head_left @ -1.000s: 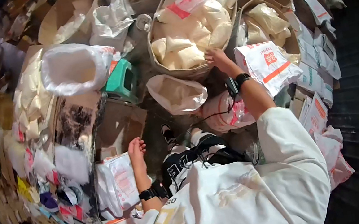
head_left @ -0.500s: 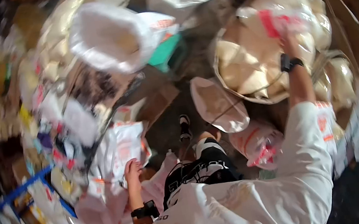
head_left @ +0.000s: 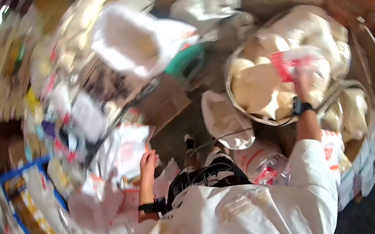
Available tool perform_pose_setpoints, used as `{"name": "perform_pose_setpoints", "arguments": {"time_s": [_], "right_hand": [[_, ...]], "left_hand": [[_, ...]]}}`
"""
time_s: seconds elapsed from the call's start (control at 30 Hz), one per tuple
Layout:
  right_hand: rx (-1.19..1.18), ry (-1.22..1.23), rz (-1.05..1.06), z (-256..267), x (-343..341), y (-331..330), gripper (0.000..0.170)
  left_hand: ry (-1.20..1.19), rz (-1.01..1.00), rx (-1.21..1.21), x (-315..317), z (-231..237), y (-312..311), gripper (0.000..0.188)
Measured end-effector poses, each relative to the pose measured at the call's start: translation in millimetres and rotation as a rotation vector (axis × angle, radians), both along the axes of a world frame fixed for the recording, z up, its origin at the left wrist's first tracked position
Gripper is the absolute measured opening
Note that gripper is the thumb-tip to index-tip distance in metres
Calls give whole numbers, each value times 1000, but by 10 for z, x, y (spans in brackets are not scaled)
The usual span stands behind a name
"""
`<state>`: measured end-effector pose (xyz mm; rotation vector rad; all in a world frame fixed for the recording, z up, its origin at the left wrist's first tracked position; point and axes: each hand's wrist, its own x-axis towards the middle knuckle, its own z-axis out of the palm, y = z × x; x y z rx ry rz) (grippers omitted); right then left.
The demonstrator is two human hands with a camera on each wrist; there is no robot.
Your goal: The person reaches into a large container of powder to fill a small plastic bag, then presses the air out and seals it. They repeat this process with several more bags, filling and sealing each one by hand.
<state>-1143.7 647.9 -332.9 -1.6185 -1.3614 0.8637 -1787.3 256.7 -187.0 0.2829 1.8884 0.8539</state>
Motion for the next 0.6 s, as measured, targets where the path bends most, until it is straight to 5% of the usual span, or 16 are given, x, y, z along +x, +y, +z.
{"name": "perform_pose_setpoints", "arguments": {"time_s": [0.13,0.17,0.2,0.27,0.37,0.6], "right_hand": [[-187,327,-105,-83,-237,-611,63],[-282,559,-144,-106,-356,-702,47],[-265,524,-270,-73,-529,-812,31],[-416,478,-197,122,-677,-1016,27],[-320,612,-251,-330,-819,-1146,28],[-254,640,-188,-169,-985,-1182,28]], "left_hand": [[-64,-22,54,97,-37,203,21],[-95,-35,55,90,-75,210,21],[-118,-42,52,82,-105,226,22],[-101,-93,53,130,-98,275,23],[-120,-99,45,128,-173,299,25],[-126,-140,26,75,-76,437,26]]}}
